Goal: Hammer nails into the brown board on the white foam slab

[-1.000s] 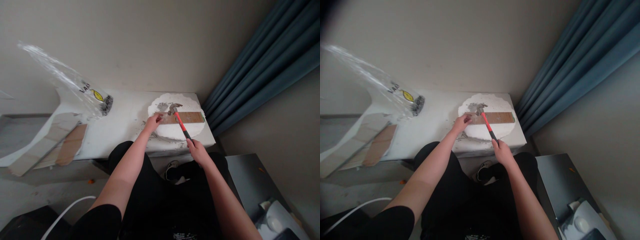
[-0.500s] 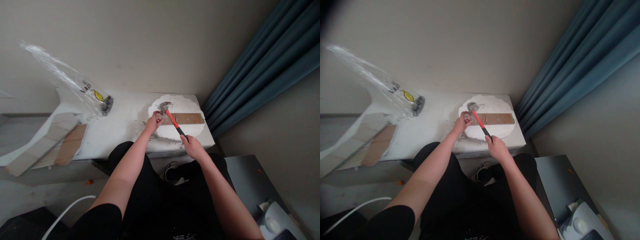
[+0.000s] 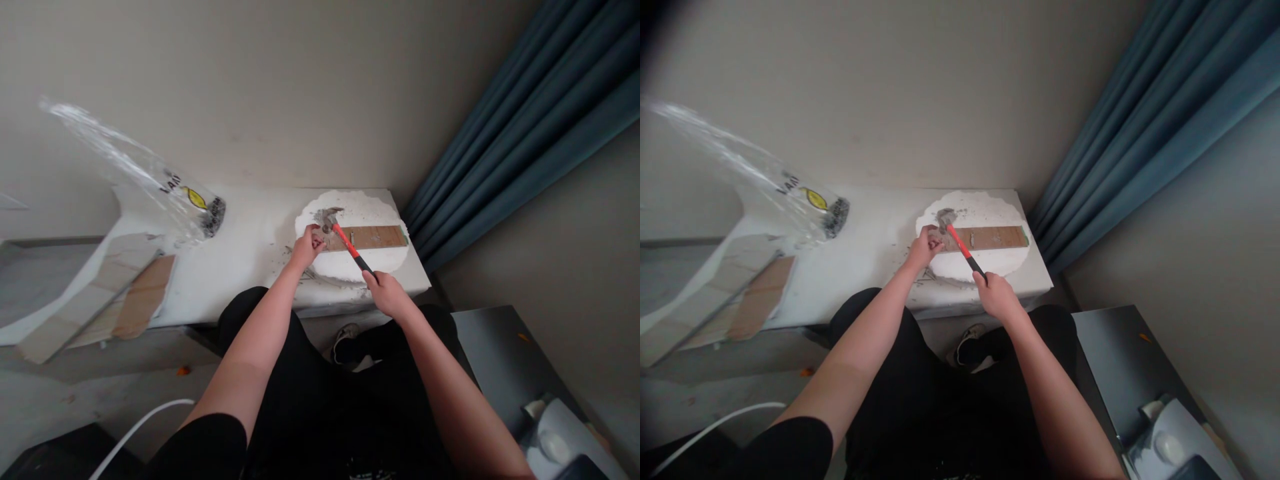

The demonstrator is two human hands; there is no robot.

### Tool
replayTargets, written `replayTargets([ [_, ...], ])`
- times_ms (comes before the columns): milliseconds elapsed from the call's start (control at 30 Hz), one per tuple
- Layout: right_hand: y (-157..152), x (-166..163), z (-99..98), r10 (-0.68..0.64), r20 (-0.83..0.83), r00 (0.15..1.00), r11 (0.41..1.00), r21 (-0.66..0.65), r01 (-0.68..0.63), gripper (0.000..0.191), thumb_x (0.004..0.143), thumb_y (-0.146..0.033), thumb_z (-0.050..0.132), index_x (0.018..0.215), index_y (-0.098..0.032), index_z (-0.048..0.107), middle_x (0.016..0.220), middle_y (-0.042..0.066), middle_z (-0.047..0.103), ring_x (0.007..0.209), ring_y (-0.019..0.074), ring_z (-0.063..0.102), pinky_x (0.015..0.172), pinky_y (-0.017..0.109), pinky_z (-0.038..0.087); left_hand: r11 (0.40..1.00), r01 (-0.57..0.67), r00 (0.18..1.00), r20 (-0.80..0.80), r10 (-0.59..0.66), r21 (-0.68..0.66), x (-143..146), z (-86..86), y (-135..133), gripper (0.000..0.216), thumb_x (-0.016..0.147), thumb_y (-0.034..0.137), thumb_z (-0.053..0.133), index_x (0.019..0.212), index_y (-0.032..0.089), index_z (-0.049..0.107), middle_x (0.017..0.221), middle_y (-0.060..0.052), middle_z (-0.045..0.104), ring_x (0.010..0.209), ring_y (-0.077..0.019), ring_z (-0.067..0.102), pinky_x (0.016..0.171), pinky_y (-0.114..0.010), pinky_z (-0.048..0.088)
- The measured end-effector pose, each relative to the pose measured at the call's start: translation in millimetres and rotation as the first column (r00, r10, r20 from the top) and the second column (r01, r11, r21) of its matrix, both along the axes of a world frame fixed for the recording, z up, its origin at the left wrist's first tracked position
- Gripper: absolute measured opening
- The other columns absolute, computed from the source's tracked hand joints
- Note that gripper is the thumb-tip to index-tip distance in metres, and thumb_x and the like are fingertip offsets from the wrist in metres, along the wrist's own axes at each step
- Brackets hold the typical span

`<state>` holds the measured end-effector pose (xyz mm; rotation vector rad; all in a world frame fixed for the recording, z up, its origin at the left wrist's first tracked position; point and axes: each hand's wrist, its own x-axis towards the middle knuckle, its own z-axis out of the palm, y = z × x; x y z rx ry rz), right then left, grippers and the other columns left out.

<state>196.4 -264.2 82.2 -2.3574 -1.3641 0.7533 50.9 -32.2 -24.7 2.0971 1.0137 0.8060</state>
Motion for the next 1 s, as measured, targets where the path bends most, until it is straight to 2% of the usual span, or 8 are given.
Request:
replayTargets([
  [67, -0.6, 1.5, 1.1, 0.010, 0.015, 1.000, 0.999, 0.038, -0.010, 0.046, 0.107, -0.048, 0.036, 0.088, -0.017, 0.065, 0.085, 0.013, 0.071, 0.076, 0.0218, 0.061, 0.064, 0.028, 0.034, 1.000, -0.004, 1.000, -0.004, 0.004, 0.008, 0.0, 0.4, -0.5, 0.055, 0.082, 0.014, 0.070, 0.130, 0.022, 0.045, 0.088, 0.001, 0.071, 0.068, -0.0130, 0.060, 0.071, -0.027, 0.046],
  [233, -2.9, 4.8, 0.9, 0.045, 0.027, 0.999, 0.999, -0.020, -0.045, 0.046, 0.106, -0.047, 0.039, 0.087, -0.016, 0.067, 0.084, 0.013, 0.072, 0.073, 0.0217, 0.061, 0.063, 0.029, 0.033, 1.000, 0.002, 0.999, -0.036, -0.001, 0.028, 0.5, -2.8, 1.5, 0.054, 0.082, 0.016, 0.069, 0.130, 0.022, 0.045, 0.085, 0.001, 0.071, 0.070, -0.0147, 0.062, 0.072, -0.028, 0.046],
  [367, -5.5, 0.9, -3.3, 0.044, -0.002, 0.999, 0.999, 0.017, -0.043, 0.046, 0.107, -0.048, 0.037, 0.090, -0.017, 0.067, 0.086, 0.013, 0.072, 0.075, 0.0212, 0.062, 0.064, 0.028, 0.034, 1.000, 0.000, 0.999, -0.045, 0.001, 0.020, 0.6, -4.9, 3.3, 0.057, 0.081, 0.016, 0.070, 0.132, 0.021, 0.045, 0.085, 0.001, 0.070, 0.070, -0.0149, 0.063, 0.071, -0.027, 0.046],
  [467, -6.0, -2.7, -4.9, 0.038, 0.000, 0.999, 0.999, -0.016, -0.038, 0.046, 0.107, -0.047, 0.038, 0.089, -0.016, 0.067, 0.087, 0.014, 0.072, 0.078, 0.0225, 0.063, 0.066, 0.028, 0.034, 1.000, -0.010, 0.998, -0.060, 0.012, 0.022, 0.1, -4.6, 2.9, 0.058, 0.081, 0.016, 0.071, 0.133, 0.021, 0.045, 0.085, 0.000, 0.071, 0.073, -0.0165, 0.065, 0.071, -0.028, 0.046],
  [633, -5.6, -4.6, -5.8, 0.045, -0.007, 0.999, 0.999, 0.002, -0.045, 0.045, 0.107, -0.047, 0.037, 0.093, -0.016, 0.066, 0.090, 0.014, 0.073, 0.081, 0.0229, 0.064, 0.068, 0.028, 0.036, 1.000, 0.012, 0.999, -0.047, -0.013, -0.014, -1.2, -4.0, 4.7, 0.056, 0.082, 0.017, 0.070, 0.132, 0.020, 0.046, 0.086, -0.001, 0.071, 0.073, -0.0162, 0.065, 0.072, -0.028, 0.048],
  [767, -5.3, -4.8, -11.0, 0.056, 0.028, 0.998, 0.997, -0.048, -0.055, 0.047, 0.108, -0.046, 0.036, 0.093, -0.015, 0.068, 0.093, 0.017, 0.074, 0.084, 0.0243, 0.066, 0.068, 0.029, 0.036, 0.996, 0.036, 0.999, 0.013, -0.035, -0.076, -6.3, -3.6, 12.5, 0.056, 0.076, 0.012, 0.070, 0.128, 0.020, 0.049, 0.094, -0.003, 0.072, 0.083, -0.0176, 0.068, 0.078, -0.029, 0.052],
  [867, -6.7, -5.9, -18.1, 0.063, 0.038, 0.997, 0.997, -0.040, -0.062, 0.047, 0.108, -0.046, 0.035, 0.096, -0.015, 0.068, 0.095, 0.017, 0.074, 0.086, 0.0248, 0.067, 0.069, 0.029, 0.037, 0.995, -0.015, 0.996, 0.081, 0.023, -0.096, -12.2, -2.8, 18.0, 0.048, 0.076, 0.007, 0.061, 0.121, 0.022, 0.053, 0.104, -0.004, 0.071, 0.088, -0.0166, 0.067, 0.078, -0.028, 0.053],
  [1000, -7.7, -8.1, -25.1, 0.059, 0.039, 0.998, 0.996, -0.065, -0.056, 0.047, 0.108, -0.046, 0.035, 0.097, -0.014, 0.068, 0.099, 0.018, 0.074, 0.089, 0.0255, 0.067, 0.071, 0.029, 0.037, 0.983, -0.169, 0.983, 0.057, 0.174, -0.073, -18.1, -0.6, 20.2, 0.044, 0.076, 0.005, 0.056, 0.118, 0.022, 0.055, 0.100, -0.004, 0.070, 0.082, -0.0166, 0.066, 0.077, -0.028, 0.052],
])
